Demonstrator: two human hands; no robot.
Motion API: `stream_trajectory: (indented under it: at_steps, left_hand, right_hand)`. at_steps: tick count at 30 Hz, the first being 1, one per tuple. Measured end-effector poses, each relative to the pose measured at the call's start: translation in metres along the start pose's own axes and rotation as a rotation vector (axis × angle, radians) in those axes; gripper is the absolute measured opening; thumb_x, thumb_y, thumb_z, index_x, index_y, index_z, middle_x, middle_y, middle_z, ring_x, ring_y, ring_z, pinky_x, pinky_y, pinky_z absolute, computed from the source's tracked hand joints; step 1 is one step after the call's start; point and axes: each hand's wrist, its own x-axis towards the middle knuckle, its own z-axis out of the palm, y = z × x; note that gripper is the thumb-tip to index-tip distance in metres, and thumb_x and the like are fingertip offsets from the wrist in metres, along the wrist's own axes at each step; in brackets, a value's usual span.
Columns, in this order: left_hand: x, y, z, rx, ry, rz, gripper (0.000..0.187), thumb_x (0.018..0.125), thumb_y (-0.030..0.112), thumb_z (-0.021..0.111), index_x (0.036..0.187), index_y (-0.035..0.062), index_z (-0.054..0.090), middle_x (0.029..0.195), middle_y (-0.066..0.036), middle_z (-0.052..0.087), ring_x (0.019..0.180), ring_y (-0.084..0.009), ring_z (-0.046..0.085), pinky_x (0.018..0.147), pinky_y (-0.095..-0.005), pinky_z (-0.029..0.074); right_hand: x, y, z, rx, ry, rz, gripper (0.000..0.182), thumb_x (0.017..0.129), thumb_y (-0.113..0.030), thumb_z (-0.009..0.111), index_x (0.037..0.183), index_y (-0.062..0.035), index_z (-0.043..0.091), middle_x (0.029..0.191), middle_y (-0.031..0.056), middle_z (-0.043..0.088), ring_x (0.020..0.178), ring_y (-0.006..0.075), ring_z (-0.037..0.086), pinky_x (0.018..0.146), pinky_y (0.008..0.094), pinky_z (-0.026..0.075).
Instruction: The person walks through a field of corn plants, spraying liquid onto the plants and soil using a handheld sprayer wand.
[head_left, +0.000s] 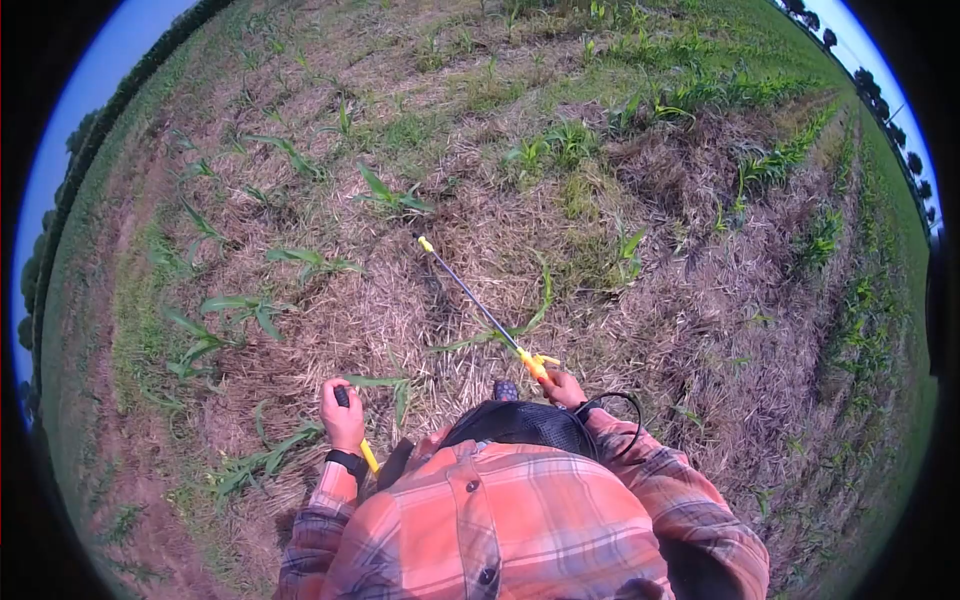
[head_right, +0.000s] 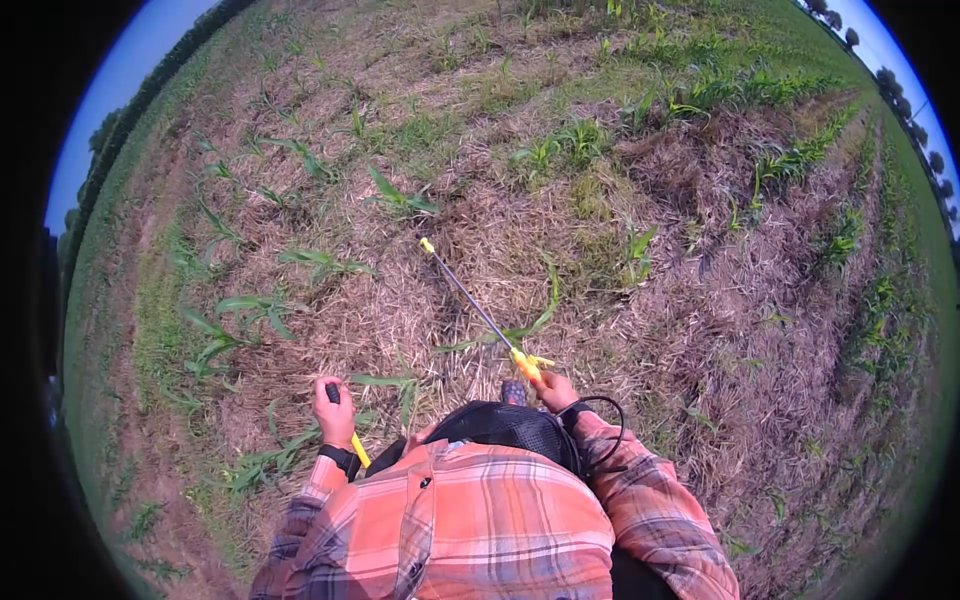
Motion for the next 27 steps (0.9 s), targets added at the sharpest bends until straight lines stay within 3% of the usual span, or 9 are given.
stream_trajectory:
  at_steps: [6,7,12,14,17,18,21,22,27]
  left_hand:
    - [0.047,0.008,0.036,0.127,0.018,0.075,0.015,0.071,0.001,0.051,0.084,0.0067,0.047,0.068,-0.009,0.050,0.060,-0.0232,0.050,0.058,-0.0356,0.040]
    - [0.048,0.062,0.030,0.021,-0.050,-0.172,0.015,0.071,0.000,0.050,0.084,0.0051,0.047,0.070,-0.009,0.049,0.063,-0.0235,0.050,0.060,-0.0352,0.040]
    - [0.097,-0.011,0.037,0.001,-0.008,-0.090,0.014,0.070,-0.001,0.049,0.083,0.0033,0.045,0.072,-0.009,0.047,0.063,-0.0238,0.047,0.061,-0.0342,0.039]
    - [0.127,-0.054,0.045,-0.004,0.028,0.074,0.013,0.075,0.001,0.047,0.085,0.0080,0.042,0.068,-0.003,0.043,0.047,-0.0095,0.041,0.037,-0.0226,0.033]
    - [0.178,-0.085,0.044,-0.102,0.011,0.036,0.014,0.075,0.000,0.046,0.085,0.0086,0.041,0.067,-0.002,0.043,0.046,-0.0083,0.039,0.036,-0.0222,0.032]
    - [0.186,-0.024,0.028,-0.231,-0.047,-0.190,0.015,0.072,-0.002,0.045,0.085,0.0042,0.043,0.070,-0.007,0.045,0.050,-0.0162,0.045,0.043,-0.0279,0.038]
    - [0.225,-0.019,0.002,-0.241,0.013,-0.192,0.015,0.076,-0.002,0.043,0.086,0.0081,0.040,0.069,-0.003,0.044,0.046,-0.0084,0.040,0.036,-0.0213,0.033]
    - [0.219,0.054,-0.014,-0.233,0.035,0.112,0.015,0.076,-0.003,0.044,0.088,0.0066,0.040,0.073,-0.004,0.045,0.048,-0.0094,0.041,0.036,-0.0213,0.035]
    - [0.281,-0.022,-0.057,-0.197,0.163,0.028,0.020,0.074,-0.001,0.043,0.091,0.0081,0.039,0.069,-0.005,0.044,0.045,-0.0123,0.044,0.034,-0.0223,0.036]
  right_hand:
    - [0.044,-0.003,-0.047,0.145,0.410,0.165,0.024,0.083,-0.029,0.051,0.078,-0.0060,0.056,0.057,-0.0001,0.052,0.044,0.0084,0.045,0.040,0.0240,0.035]
    - [0.051,-0.007,-0.053,0.249,0.443,0.222,0.023,0.083,-0.029,0.050,0.079,-0.0065,0.057,0.057,-0.0001,0.052,0.044,0.0085,0.045,0.040,0.0240,0.035]
    - [0.099,-0.015,-0.078,0.255,0.609,0.276,0.024,0.083,-0.030,0.050,0.087,-0.0066,0.055,0.059,0.0004,0.052,0.042,0.0089,0.044,0.036,0.0234,0.034]
    - [0.118,-0.031,-0.079,0.282,0.633,0.280,0.024,0.083,-0.030,0.050,0.086,-0.0065,0.056,0.058,0.0003,0.051,0.041,0.0087,0.044,0.036,0.0233,0.034]
    - [0.144,-0.085,-0.060,0.205,0.712,0.246,0.029,0.082,-0.033,0.051,0.075,-0.0053,0.058,0.055,0.0012,0.051,0.044,0.0099,0.047,0.038,0.0254,0.035]
    - [0.165,-0.083,-0.052,0.164,0.660,0.269,0.030,0.082,-0.034,0.051,0.076,-0.0051,0.059,0.056,0.0019,0.053,0.045,0.0107,0.048,0.040,0.0261,0.037]
    - [0.209,-0.120,-0.017,-0.095,0.571,0.263,0.032,0.082,-0.036,0.050,0.080,-0.0050,0.059,0.060,0.0022,0.055,0.047,0.0113,0.050,0.044,0.0275,0.040]
    - [0.218,-0.139,-0.003,-0.076,0.498,0.277,0.032,0.082,-0.036,0.050,0.080,-0.0054,0.059,0.060,0.0023,0.055,0.048,0.0112,0.051,0.044,0.0276,0.041]
    - [0.268,-0.243,0.073,-0.187,0.129,0.167,0.033,0.081,-0.036,0.049,0.083,-0.0044,0.057,0.063,0.0058,0.055,0.056,0.0146,0.054,0.051,0.0307,0.042]
